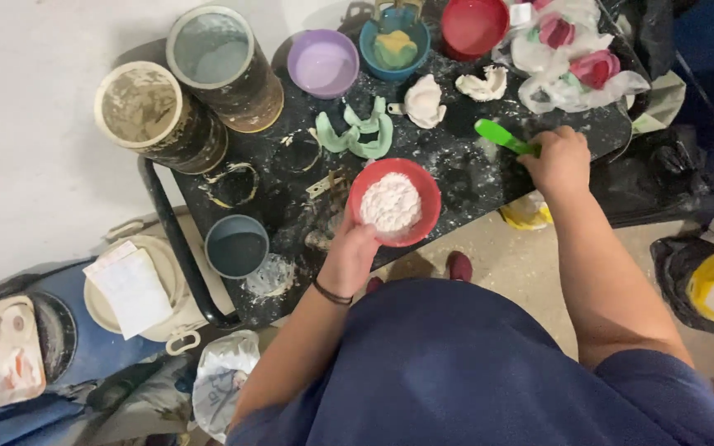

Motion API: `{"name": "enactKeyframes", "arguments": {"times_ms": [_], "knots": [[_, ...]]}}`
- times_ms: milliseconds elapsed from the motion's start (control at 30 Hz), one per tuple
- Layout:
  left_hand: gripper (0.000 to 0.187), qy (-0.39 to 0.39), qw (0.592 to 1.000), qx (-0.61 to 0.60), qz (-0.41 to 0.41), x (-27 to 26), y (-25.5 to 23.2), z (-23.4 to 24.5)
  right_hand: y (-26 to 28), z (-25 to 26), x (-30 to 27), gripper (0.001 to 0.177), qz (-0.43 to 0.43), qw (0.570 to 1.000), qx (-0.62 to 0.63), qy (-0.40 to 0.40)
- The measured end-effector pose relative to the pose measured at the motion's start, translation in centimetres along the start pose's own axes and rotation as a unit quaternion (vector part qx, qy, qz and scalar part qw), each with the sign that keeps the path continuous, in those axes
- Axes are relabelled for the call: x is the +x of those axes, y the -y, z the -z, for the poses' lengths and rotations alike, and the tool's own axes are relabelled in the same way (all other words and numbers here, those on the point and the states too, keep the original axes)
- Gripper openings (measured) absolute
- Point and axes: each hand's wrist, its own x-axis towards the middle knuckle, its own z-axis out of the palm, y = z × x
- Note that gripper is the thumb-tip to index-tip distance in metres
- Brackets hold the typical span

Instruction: The person pours a white powder from a bag into a red bowl, adds water from a purple bowl, and mixes the contents with a green spatula. They then apply the resulting pink paste onto a mold-like object and scrape the remaining paste from the bowl.

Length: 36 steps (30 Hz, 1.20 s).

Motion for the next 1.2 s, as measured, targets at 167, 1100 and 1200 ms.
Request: {"name": "enactKeyframes", "arguments": {"times_ms": [167, 1100, 1200], "knots": [[0.098, 0.037, 0.999, 0.014, 0.005, 4.0, 3.1, -0.9, 0.2, 8.5, -0.1, 0.018, -0.062, 0.955, 0.290, 0.026], [0.051, -0.078, 0.990, -0.116, -0.020, 12.7, 15.9, -7.6, 6.3, 20.3, -0.4, 0.019, 0.449, 0.876, -0.118, -0.130], [0.046, -0.080, 0.990, -0.113, -0.022, 11.9, 14.8, -8.7, 5.4, 19.5, 0.3, 0.021, 0.429, 0.879, -0.139, -0.154]]}}
